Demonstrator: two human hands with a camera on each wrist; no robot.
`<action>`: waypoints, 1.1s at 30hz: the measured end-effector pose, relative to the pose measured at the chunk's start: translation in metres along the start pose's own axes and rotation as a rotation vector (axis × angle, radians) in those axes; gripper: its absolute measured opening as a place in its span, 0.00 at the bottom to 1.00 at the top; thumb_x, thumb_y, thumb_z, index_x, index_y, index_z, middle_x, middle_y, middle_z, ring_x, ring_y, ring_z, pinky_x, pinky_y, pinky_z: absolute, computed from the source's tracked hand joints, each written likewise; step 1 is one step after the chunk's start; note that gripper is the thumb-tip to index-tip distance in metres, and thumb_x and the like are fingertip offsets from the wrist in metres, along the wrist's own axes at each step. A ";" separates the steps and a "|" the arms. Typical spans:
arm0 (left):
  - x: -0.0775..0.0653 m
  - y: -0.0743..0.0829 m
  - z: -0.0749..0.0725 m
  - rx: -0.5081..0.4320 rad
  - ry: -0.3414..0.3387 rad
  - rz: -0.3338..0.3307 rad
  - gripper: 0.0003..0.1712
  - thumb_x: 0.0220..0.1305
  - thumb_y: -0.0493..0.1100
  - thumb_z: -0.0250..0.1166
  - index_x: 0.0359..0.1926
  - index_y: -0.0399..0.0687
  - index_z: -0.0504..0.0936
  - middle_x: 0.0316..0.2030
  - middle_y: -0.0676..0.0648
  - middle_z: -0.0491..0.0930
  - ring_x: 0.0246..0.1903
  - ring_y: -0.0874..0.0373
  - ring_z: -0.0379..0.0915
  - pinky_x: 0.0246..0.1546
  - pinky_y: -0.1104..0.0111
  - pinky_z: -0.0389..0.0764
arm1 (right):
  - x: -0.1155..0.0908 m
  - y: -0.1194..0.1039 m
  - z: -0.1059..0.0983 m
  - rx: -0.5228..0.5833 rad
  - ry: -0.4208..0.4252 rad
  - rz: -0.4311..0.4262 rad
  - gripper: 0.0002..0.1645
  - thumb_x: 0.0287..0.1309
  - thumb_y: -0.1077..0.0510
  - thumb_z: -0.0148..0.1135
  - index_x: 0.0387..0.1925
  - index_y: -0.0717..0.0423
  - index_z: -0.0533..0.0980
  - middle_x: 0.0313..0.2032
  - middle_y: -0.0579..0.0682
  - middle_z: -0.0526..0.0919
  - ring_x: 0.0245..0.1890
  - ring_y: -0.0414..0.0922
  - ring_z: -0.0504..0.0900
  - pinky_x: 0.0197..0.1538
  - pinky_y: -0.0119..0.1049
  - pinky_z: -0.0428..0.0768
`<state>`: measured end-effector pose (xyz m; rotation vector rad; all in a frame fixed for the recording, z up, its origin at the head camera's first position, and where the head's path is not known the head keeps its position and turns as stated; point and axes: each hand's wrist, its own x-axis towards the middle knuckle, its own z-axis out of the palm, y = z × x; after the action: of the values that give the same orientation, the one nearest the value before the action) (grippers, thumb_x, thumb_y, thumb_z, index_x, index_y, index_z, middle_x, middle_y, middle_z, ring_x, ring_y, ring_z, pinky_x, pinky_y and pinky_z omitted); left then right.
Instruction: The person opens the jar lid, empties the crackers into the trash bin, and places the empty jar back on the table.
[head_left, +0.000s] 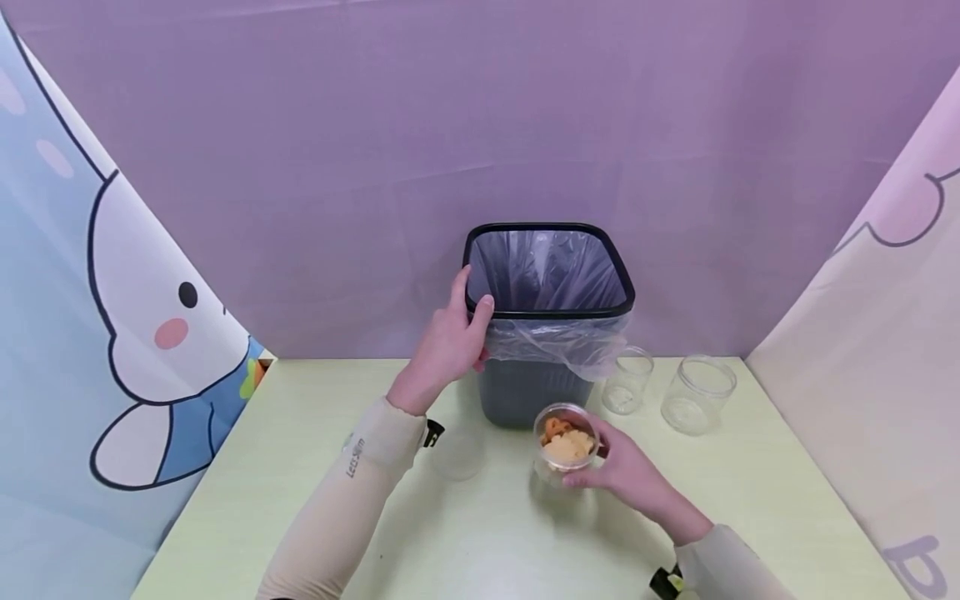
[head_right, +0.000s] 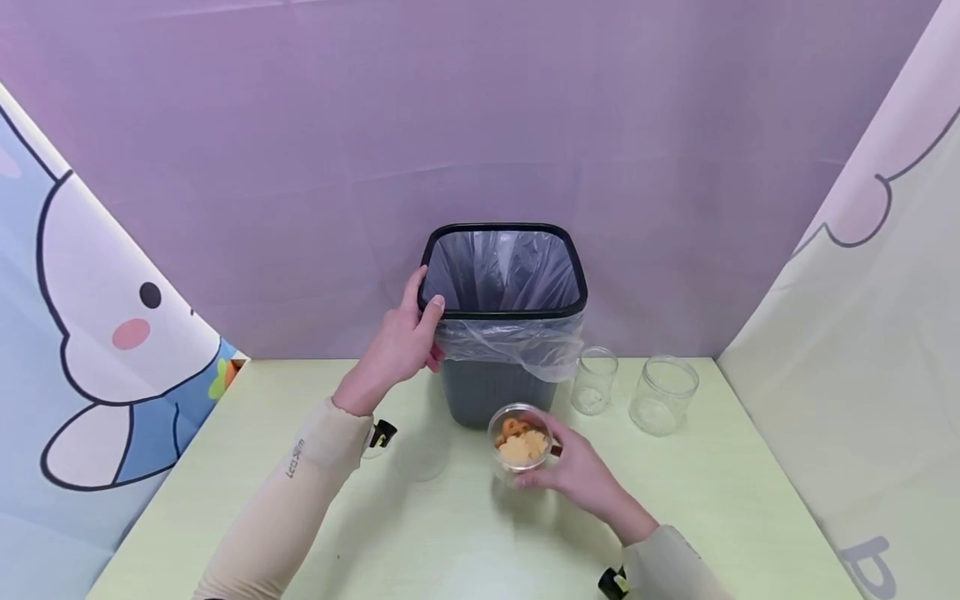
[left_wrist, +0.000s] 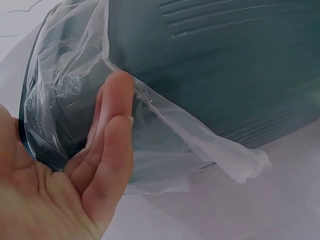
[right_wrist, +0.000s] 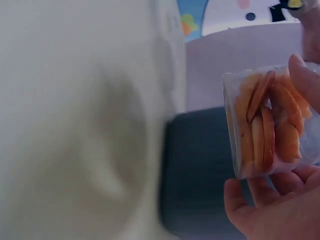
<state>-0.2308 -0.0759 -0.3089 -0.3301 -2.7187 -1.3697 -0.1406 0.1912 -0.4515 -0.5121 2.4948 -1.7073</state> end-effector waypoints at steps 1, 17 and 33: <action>0.000 0.000 0.000 0.000 0.000 0.001 0.41 0.73 0.69 0.42 0.79 0.68 0.37 0.17 0.47 0.80 0.12 0.53 0.77 0.32 0.60 0.78 | 0.000 -0.005 -0.005 0.003 0.016 0.001 0.52 0.39 0.54 0.83 0.68 0.55 0.69 0.61 0.53 0.77 0.59 0.52 0.75 0.60 0.47 0.72; 0.001 -0.002 0.002 0.008 0.000 0.023 0.43 0.73 0.71 0.40 0.79 0.65 0.36 0.15 0.48 0.79 0.11 0.54 0.77 0.36 0.60 0.79 | 0.001 -0.067 -0.078 -0.124 0.204 -0.025 0.51 0.50 0.56 0.78 0.73 0.51 0.63 0.62 0.54 0.73 0.57 0.47 0.73 0.51 0.24 0.74; 0.000 -0.003 0.003 0.002 0.016 0.033 0.42 0.73 0.70 0.39 0.79 0.65 0.37 0.15 0.48 0.79 0.11 0.54 0.77 0.33 0.61 0.78 | 0.026 -0.124 -0.148 -0.189 0.381 -0.070 0.52 0.55 0.60 0.75 0.75 0.42 0.56 0.60 0.46 0.71 0.51 0.40 0.73 0.46 0.17 0.75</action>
<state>-0.2319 -0.0751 -0.3130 -0.3602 -2.6889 -1.3557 -0.1734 0.2748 -0.2781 -0.3133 2.9555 -1.7446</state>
